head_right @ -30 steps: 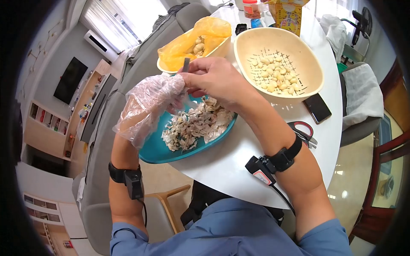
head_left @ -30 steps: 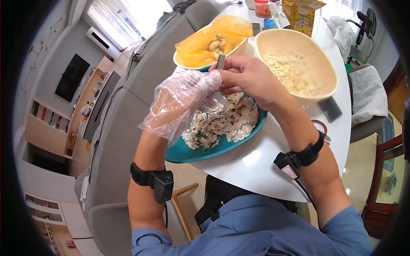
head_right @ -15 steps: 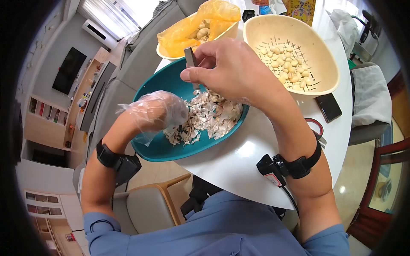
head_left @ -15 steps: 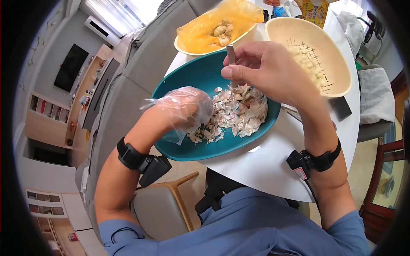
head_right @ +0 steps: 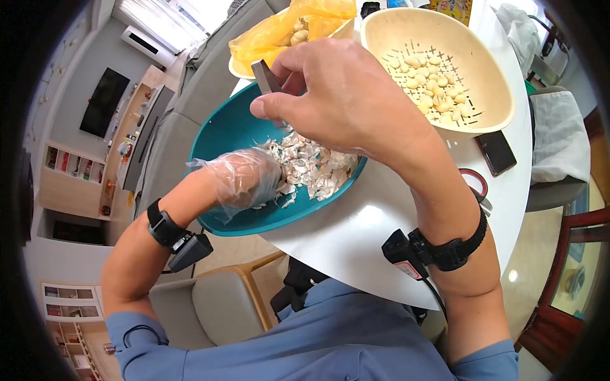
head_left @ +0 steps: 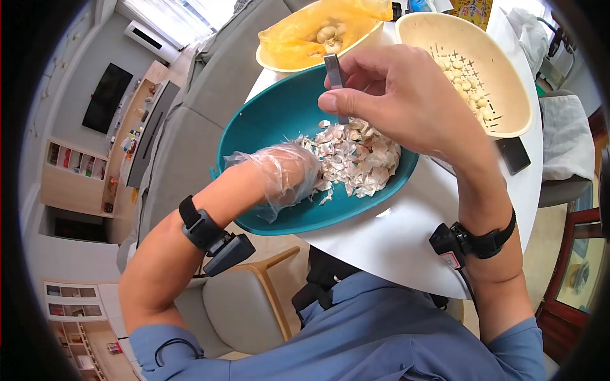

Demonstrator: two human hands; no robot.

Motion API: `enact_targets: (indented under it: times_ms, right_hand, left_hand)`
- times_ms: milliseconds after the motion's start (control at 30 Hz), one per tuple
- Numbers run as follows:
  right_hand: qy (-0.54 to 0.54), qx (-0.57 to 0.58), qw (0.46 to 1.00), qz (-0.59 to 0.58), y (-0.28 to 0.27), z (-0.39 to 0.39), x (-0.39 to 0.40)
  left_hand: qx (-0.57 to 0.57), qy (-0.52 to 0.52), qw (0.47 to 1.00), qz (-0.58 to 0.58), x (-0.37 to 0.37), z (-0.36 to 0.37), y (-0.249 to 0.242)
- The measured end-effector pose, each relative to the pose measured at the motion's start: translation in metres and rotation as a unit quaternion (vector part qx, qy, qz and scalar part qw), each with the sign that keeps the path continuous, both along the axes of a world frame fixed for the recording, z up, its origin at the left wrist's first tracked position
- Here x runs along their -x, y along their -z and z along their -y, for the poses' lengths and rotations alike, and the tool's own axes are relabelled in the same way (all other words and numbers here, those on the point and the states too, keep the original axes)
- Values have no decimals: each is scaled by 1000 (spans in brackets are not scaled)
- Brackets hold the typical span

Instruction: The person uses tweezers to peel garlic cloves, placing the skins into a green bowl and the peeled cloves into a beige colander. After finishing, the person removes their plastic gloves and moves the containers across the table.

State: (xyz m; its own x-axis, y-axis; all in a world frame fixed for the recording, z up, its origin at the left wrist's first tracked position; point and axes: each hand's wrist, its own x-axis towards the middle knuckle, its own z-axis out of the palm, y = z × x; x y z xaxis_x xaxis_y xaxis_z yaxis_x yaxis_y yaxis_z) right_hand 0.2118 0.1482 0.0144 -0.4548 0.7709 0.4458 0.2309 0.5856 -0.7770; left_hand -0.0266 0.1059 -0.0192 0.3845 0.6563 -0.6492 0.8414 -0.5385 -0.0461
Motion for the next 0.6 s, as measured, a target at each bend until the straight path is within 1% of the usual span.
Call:
enact_targets:
  times_ms: [33, 67, 100, 133, 167, 200, 233, 267, 300, 333, 367, 400, 433, 467, 500, 567, 600]
  right_hand:
    - [0, -1, 1000, -15, -1, 0, 0]
    - [0, -2, 1000, -17, -2, 1, -1]
    - [2, 6, 1000, -16, -3, 2, -1]
    - [5, 12, 1000, -16, -5, 2, -1]
    - [5, 9, 1000, -18, -5, 3, -1]
    - [-8, 27, 999, -29, -3, 3, 0]
    - [-21, 44, 998, -41, -2, 2, 2]
    - [-57, 64, 994, -72, 2, 0, 4]
    - [-72, 91, 990, -86, 4, -1, 5]
    - [-87, 118, 984, -98, 5, -1, 7]
    - [-85, 109, 985, -99, 6, 0, 11]
    - [-100, 138, 977, -125, 8, 2, 14]
    - [-116, 168, 968, -149, 8, 5, 16]
    - [-118, 181, 967, -134, 5, 9, 16]
    - [-117, 180, 968, -132, 6, 13, 19]
    - [-115, 176, 969, -129, 13, 16, 28]
    - [-111, 178, 965, -155, 16, 17, 32]
  left_hand:
    - [-1, 0, 1000, -2, 10, -3, 0]
    - [-38, 97, 993, 49, 26, -7, -1]
    - [-74, 193, 973, 98, 36, -9, -2]
    - [-75, 194, 973, 96, 31, -5, -17]
    - [-71, 10, 979, 193, 28, 3, -36]
    - [-67, -172, 941, 283, 25, 11, -51]
    - [-9, -309, 878, 364, 24, 20, -56]
    - [-19, -303, 881, 363, 25, 25, -57]
    - [2, -361, 819, 446, 26, 29, -55]
    - [24, -412, 745, 524, 22, 34, -57]
    - [-22, -431, 734, 524, 13, 42, -59]
    - [-56, -461, 693, 552, 7, 52, -57]
    - [-48, -468, 671, 573, 1, 57, -57]
    - [-40, -475, 648, 593, -4, 59, -56]
    - [-42, -471, 648, 597, -4, 62, -51]
    - [-19, -480, 591, 648, -3, 66, -38]
    - [-19, -478, 589, 651, -7, 70, -36]
